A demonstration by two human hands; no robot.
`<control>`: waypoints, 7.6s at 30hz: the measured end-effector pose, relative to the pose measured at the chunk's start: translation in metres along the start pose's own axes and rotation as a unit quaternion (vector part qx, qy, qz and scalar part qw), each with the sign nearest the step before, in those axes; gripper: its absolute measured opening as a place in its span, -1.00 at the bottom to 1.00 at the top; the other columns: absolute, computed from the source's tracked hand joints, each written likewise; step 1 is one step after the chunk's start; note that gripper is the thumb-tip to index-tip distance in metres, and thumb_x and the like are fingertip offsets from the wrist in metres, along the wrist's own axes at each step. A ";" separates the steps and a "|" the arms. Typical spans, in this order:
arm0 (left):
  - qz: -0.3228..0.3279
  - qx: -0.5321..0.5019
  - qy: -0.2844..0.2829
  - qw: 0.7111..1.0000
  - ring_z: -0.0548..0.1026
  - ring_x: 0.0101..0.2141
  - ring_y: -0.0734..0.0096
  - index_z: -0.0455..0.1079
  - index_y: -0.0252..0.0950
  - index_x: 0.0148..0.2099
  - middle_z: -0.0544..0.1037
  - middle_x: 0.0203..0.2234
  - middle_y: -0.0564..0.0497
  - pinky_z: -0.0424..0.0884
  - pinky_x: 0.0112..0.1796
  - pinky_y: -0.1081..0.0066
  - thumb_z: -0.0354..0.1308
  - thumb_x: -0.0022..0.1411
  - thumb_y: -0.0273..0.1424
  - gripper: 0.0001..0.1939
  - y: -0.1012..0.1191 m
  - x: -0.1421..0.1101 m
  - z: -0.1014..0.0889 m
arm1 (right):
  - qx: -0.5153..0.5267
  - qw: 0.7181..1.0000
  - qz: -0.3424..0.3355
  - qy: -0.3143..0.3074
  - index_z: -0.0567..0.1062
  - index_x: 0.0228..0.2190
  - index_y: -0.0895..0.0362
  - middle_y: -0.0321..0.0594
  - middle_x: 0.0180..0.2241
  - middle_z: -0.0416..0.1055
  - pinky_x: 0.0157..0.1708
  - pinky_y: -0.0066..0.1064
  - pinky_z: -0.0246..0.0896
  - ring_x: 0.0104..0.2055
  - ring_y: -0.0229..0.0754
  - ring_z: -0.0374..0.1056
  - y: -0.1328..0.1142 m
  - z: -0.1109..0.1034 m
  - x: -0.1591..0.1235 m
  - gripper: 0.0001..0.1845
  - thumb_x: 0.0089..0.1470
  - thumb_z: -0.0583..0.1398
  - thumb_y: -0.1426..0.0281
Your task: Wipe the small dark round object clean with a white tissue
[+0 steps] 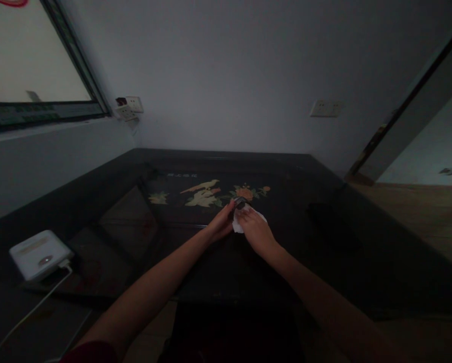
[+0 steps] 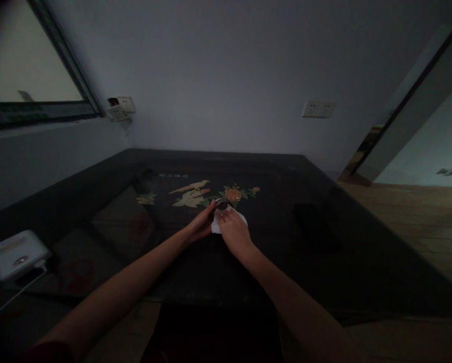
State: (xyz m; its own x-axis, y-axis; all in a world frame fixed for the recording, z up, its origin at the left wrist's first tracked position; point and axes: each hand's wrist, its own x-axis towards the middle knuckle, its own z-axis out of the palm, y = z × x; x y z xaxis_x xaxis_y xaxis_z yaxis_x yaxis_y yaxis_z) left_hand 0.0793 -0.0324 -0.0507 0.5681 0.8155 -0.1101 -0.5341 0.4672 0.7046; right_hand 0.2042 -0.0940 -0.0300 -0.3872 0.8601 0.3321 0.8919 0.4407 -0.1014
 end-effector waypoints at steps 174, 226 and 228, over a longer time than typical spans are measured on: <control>0.008 0.048 0.062 0.997 0.47 -0.28 0.40 0.39 -0.29 -0.12 0.49 -0.27 -0.06 0.41 -0.26 0.43 0.16 0.18 -0.22 -0.71 0.000 -0.003 0.009 | 0.546 0.816 0.190 0.032 0.49 -0.34 0.20 -0.19 -0.39 0.50 -0.24 -0.31 0.25 -0.31 -0.09 0.41 0.011 0.009 0.000 -0.77 -0.05 0.14 0.36; -0.004 0.025 0.007 1.000 0.51 -0.31 0.42 0.44 -0.36 -0.12 0.55 -0.30 -0.09 0.39 -0.19 0.45 0.07 0.25 -0.23 -0.69 0.000 -0.003 0.009 | -0.008 0.999 -0.031 -0.022 0.37 0.04 0.30 0.10 0.01 0.38 0.12 -0.15 0.13 0.10 -0.03 0.24 0.002 -0.012 -0.006 -0.55 0.15 -0.05 0.60; -0.007 0.027 0.012 1.000 0.51 -0.32 0.41 0.44 -0.35 -0.12 0.55 -0.31 -0.09 0.40 -0.19 0.44 0.09 0.24 -0.22 -0.69 0.001 -0.004 0.010 | -0.007 0.999 -0.027 -0.025 0.36 0.05 0.29 0.09 0.00 0.39 0.13 -0.16 0.13 0.10 -0.03 0.25 0.000 -0.013 -0.006 -0.54 0.15 -0.06 0.61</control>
State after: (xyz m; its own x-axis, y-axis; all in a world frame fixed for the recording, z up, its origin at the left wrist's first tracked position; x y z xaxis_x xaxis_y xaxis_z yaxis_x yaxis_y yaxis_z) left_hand 0.0833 -0.0384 -0.0425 0.5599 0.8174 -0.1357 -0.4917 0.4596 0.7396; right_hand 0.2097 -0.1024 -0.0199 -0.4465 0.8469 0.2887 0.8723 0.4839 -0.0703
